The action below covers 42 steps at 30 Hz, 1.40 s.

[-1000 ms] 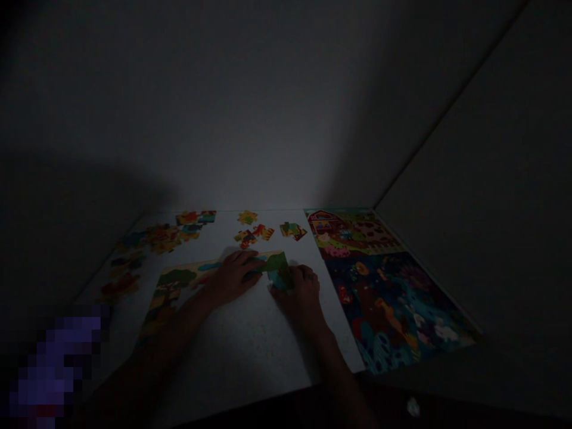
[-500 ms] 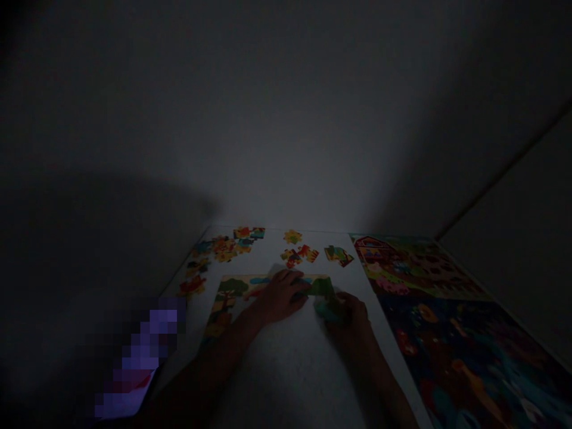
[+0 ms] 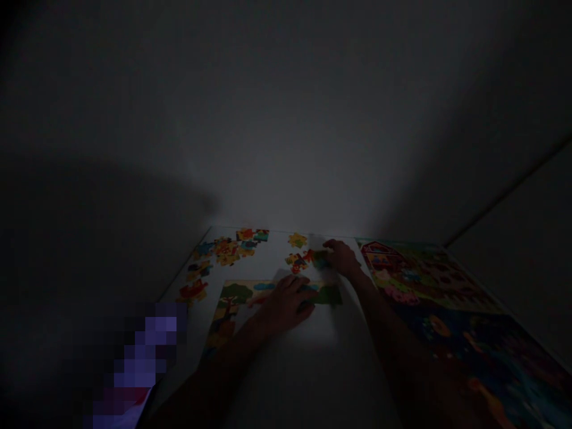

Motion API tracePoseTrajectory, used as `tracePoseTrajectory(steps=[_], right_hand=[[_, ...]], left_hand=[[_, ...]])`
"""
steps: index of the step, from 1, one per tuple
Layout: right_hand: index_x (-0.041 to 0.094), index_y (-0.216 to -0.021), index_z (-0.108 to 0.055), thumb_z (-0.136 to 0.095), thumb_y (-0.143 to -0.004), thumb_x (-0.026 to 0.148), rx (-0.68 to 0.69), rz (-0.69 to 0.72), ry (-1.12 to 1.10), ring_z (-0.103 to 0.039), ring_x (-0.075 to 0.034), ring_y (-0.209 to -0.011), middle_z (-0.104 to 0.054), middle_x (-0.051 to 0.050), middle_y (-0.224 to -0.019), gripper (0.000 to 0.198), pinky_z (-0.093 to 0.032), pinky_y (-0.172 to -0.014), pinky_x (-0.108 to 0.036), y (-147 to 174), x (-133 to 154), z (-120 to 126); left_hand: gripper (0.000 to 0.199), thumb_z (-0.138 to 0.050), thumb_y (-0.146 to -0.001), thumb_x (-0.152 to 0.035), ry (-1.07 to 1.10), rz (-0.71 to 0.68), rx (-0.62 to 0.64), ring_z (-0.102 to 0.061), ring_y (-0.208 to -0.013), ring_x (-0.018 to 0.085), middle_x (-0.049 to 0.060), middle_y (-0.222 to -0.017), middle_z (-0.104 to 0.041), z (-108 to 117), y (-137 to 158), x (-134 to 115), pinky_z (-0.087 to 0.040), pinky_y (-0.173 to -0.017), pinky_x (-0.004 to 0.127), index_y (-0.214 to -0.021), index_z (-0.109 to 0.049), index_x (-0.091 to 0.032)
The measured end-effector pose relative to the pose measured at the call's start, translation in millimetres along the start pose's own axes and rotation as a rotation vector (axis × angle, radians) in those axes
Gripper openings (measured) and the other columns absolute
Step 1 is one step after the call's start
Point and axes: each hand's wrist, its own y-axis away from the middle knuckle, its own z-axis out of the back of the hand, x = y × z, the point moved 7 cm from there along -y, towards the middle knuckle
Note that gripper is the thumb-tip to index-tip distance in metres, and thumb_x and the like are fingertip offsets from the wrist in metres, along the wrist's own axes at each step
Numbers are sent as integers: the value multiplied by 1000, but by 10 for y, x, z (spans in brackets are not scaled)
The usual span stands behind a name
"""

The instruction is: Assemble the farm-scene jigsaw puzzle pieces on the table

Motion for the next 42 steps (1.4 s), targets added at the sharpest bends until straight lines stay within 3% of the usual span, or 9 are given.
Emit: tracePoseTrajectory(steps=[3,8,13,21,27,31,34,38,42], right_hand=[[18,-106,-71,-58,-81,18,11,177,239,-64,-29,-110,-68,-15,-119,28,-47,-98,-43,-122,502,-341],[20,-133,-58,-55,-89,19,249,437,177,-58,-21,-122,-62,-9,-134,43,-42,-105,-32,-281,1337,-1156],[20,-140,-50,-53,-94,30,306,440,342,-52,-29,-126,-55,-13,-140,47,-41,-104,-42,-386,1473,-1465],[17,-119,-60,-62,-90,45,304,342,378,-57,-31,-116,-64,-17,-124,41,-43,-96,-42,-290,1235,-1312],[16,-123,-53,-81,-70,39,228,249,250,-61,-27,-107,-69,-14,-111,64,-46,-88,-36,-293,1074,-1136],[18,-100,-60,-66,-81,34,174,174,13,-64,-19,-87,-70,-6,-93,25,-47,-76,-29,-182,900,-883],[19,-83,-59,-54,-84,41,166,130,-198,-61,-17,-72,-66,-2,-78,23,-47,-67,-28,12,680,-639],[19,-104,-61,-58,-75,57,70,24,-417,-62,-17,-68,-68,-1,-75,48,-47,-61,-28,315,189,-229],[18,-109,-62,-64,-67,63,-70,-126,-399,-65,-21,-69,-71,-6,-80,62,-50,-61,-31,508,-356,99]], left_hand=[[29,-60,-93,-36,-1,-10,-2,-51,-119,24,6,-129,-58,-6,3,-2,-41,-106,41,-119,-66,-25],[34,-57,-93,-39,-73,-19,79,-51,-119,31,14,-122,-62,-113,-28,44,-41,-106,47,-116,-66,-16],[42,-55,-94,-36,-61,-28,86,-51,-122,31,15,-129,-61,-148,-51,66,-40,-106,45,-130,-58,-14],[30,-53,-95,-37,-90,-16,97,-53,-115,30,13,-115,-65,-136,-33,49,-38,-105,45,-111,-68,-16],[32,-56,-95,-38,-61,-17,74,-49,-118,29,11,-124,-61,-97,-25,36,-40,-103,44,-119,-66,-21],[31,-62,-91,-37,-36,-9,48,-49,-120,28,9,-125,-59,-54,-21,21,-40,-105,42,-118,-67,-22],[30,-63,-91,-36,-14,-1,28,-50,-118,27,9,-124,-60,-22,-21,11,-41,-104,43,-118,-68,-23],[30,-61,-93,-33,6,-1,6,-51,-121,25,8,-127,-59,10,-19,2,-41,-105,42,-121,-67,-25],[29,-62,-91,-35,2,4,9,-53,-118,25,7,-126,-61,8,-19,7,-42,-105,42,-118,-69,-26]])
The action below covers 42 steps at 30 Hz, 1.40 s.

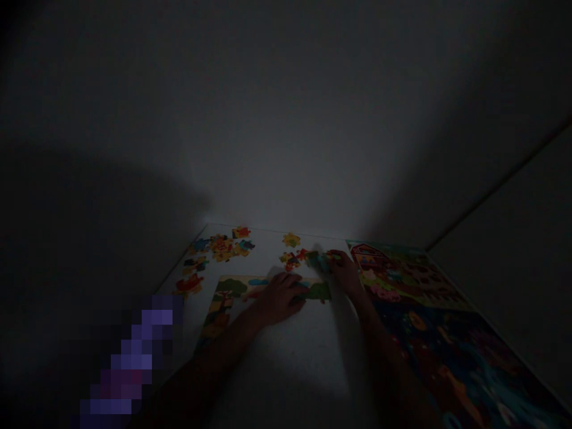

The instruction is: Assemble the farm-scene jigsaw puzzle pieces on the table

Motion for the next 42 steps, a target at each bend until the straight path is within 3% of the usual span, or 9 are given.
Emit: tracePoseTrajectory(steps=[4,11,16,20,24,27,31,37,42], right_hand=[[19,-110,-65,-64,-73,56,61,78,69,-69,-24,-82,-74,-8,-90,53,-53,-72,-37,-22,-77,64],[14,-105,-73,-59,-81,27,32,329,560,-63,-29,-110,-69,-17,-112,31,-44,-101,-43,-249,310,-313],[14,-121,-67,-53,-90,24,356,350,468,-67,-22,-102,-68,-14,-119,36,-50,-92,-34,-283,712,-1180],[18,-127,-64,-54,-92,26,556,554,495,-61,-24,-118,-65,-11,-130,37,-46,-102,-37,-163,1140,-1946],[25,-135,-58,-50,-96,40,618,728,592,-54,-26,-128,-56,-9,-142,42,-44,-104,-42,-27,1356,-2395],[26,-137,-55,-44,-98,45,588,683,726,-51,-30,-130,-51,-10,-147,45,-42,-103,-47,2,1318,-2440],[17,-137,-54,-39,-100,39,438,557,838,-47,-33,-132,-51,-17,-145,45,-39,-104,-50,-38,1276,-2328],[23,-135,-58,-41,-100,36,587,746,759,-48,-27,-132,-54,-13,-143,41,-36,-108,-45,184,1345,-2502],[24,-129,-64,-43,-100,35,468,704,774,-48,-29,-131,-53,-13,-144,37,-38,-105,-47,203,1289,-2376]], left_hand=[[29,-62,-92,-35,-11,3,9,-53,-118,24,7,-127,-61,-12,2,3,-41,-106,42,-118,-68,-25],[30,-58,-94,-37,-18,-4,25,-52,-118,24,6,-127,-59,0,5,-15,-41,-106,42,-120,-66,-26],[29,-59,-93,-40,-21,3,31,-50,-121,28,9,-125,-59,-59,11,8,-41,-106,45,-115,-68,-24],[38,-60,-91,-38,6,12,43,-49,-126,32,15,-126,-62,-98,7,25,-38,-111,49,-121,-64,-15],[47,-51,-95,-28,178,84,-2,-50,-131,29,12,-142,-55,-26,14,53,-39,-113,44,-140,-50,-16],[45,-46,-98,-29,274,153,5,-54,-129,29,12,-141,-57,-5,50,82,-44,-109,41,-141,-50,-16],[49,-51,-96,-28,271,168,87,-46,-136,31,16,-146,-51,-78,84,96,-33,-118,46,-142,-47,-13],[42,-49,-98,-34,248,162,148,-40,-141,28,11,-152,-45,-200,110,139,-30,-119,48,-138,-51,-21],[47,-48,-98,-35,206,142,206,-28,-147,28,9,-159,-32,-210,144,104,-21,-122,48,-144,-45,-22]])
